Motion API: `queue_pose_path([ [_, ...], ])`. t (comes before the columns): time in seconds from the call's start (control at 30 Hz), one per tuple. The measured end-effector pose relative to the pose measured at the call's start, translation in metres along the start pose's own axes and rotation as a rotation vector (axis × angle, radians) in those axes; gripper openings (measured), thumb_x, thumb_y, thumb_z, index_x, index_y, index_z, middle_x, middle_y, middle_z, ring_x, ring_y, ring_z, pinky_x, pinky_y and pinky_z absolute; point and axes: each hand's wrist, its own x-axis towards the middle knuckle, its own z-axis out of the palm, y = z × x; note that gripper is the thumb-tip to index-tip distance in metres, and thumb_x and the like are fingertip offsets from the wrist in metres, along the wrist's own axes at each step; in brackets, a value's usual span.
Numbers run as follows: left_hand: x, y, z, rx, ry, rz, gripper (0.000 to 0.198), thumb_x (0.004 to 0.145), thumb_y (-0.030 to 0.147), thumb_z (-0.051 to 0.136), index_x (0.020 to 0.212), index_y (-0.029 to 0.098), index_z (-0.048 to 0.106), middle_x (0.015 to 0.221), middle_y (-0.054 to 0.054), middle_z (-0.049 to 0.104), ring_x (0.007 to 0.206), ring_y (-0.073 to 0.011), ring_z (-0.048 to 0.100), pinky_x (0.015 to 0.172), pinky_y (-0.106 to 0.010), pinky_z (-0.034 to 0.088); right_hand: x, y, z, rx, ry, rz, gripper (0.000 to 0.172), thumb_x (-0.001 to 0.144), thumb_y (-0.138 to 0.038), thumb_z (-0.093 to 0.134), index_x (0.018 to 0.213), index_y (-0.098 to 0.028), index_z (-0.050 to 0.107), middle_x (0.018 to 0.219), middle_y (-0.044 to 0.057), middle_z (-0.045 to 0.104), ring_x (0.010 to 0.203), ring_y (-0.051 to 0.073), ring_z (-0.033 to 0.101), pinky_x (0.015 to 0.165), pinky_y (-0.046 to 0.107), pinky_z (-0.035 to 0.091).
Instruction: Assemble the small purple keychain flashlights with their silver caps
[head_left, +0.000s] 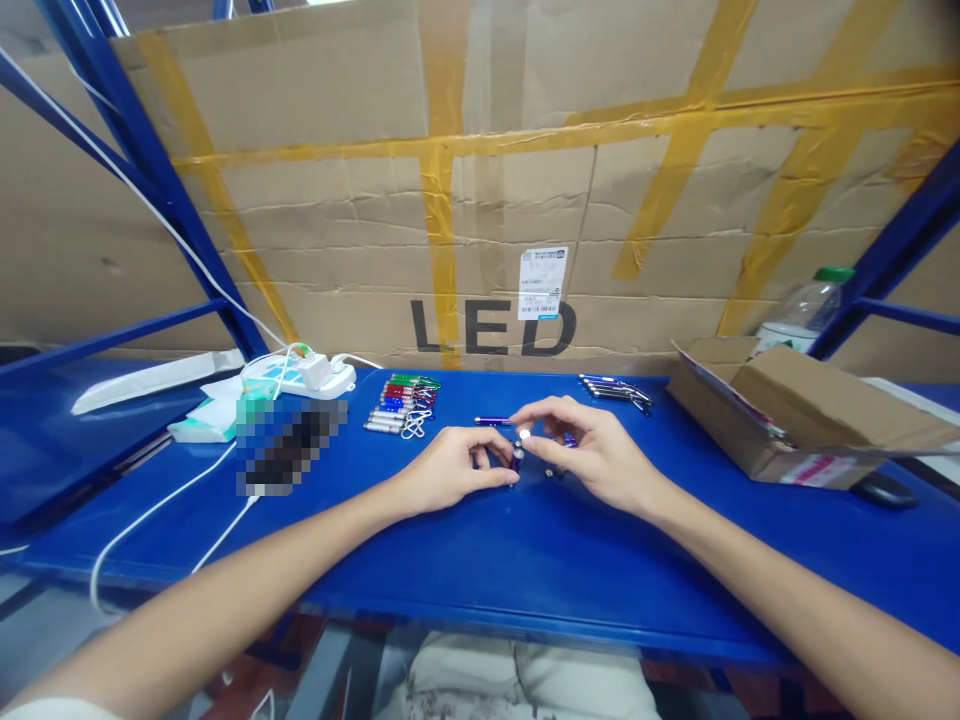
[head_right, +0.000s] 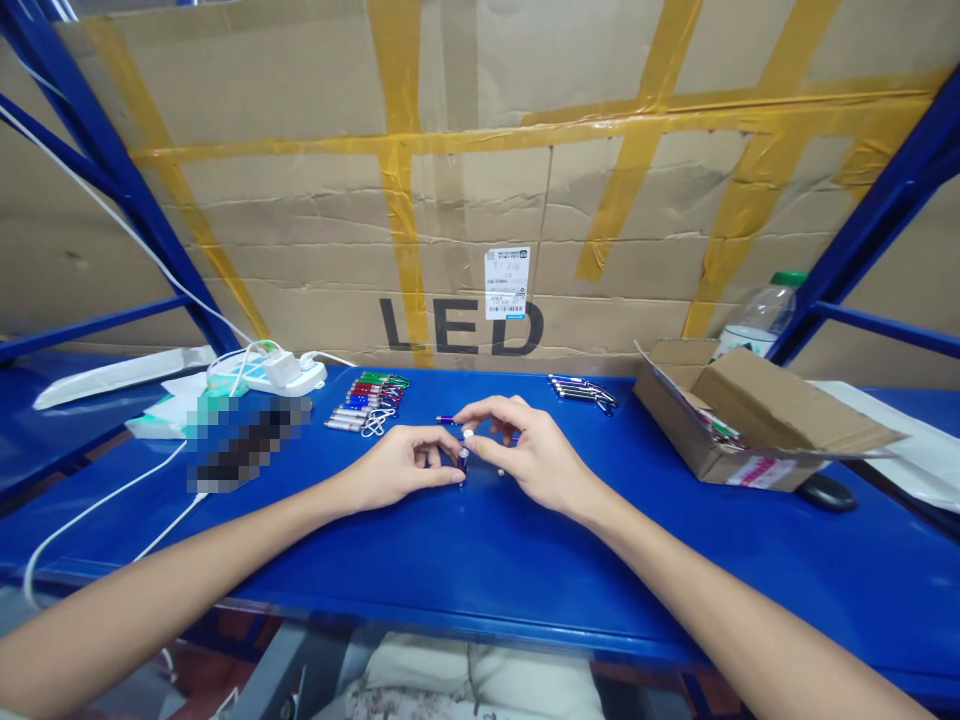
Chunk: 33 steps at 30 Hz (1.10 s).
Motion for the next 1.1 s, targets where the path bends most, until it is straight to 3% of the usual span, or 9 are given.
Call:
queue_pose_path([
  [0.17,0.0,0.001,0.0,-0.028,-0.011,0.001,0.029,0.081,0.039,0.085,0.096,0.015,0.076,0.068,0.002,0.068,0.059,-0.011,0.054,0.06,-0.023,0.044,0.0,0.002,0.004,0.128,-0.063,0.041,0.043,0.096,-0.043,0.075,0.135,-0.026,0.068,0.109,0.006,0.078,0.088,0.021,0.065,0.075,0.035,0.051],
  [0.3,0.0,0.0,0.001,-0.076,-0.01,-0.021,0.036,0.08,0.043,0.088,0.099,0.015,0.075,0.07,0.001,0.07,0.06,-0.0118,0.058,0.06,-0.023,0.045,0.001,0.003,0.007,0.211,-0.092,0.079,0.044,0.095,-0.044,0.077,0.133,-0.025,0.068,0.107,0.006,0.078,0.09,0.021,0.067,0.076,0.035,0.052],
  [0.53,0.003,-0.002,0.001,-0.152,-0.001,-0.022,0.044,0.077,0.046,0.091,0.101,0.013,0.075,0.076,-0.003,0.077,0.061,-0.0132,0.065,0.061,-0.025,0.05,0.002,0.009,0.011,0.312,-0.065,0.134,0.052,0.088,-0.048,0.083,0.132,-0.024,0.068,0.102,0.005,0.08,0.072,0.017,0.061,0.067,0.032,0.049],
  [1.1,0.002,-0.004,0.001,-0.092,0.047,0.003,0.033,0.08,0.038,0.087,0.1,0.013,0.076,0.073,0.0,0.073,0.061,-0.0116,0.058,0.059,-0.023,0.044,0.003,0.008,0.009,0.328,-0.074,0.188,0.044,0.087,-0.048,0.084,0.119,-0.021,0.073,0.104,0.006,0.082,0.071,0.016,0.061,0.066,0.032,0.048],
])
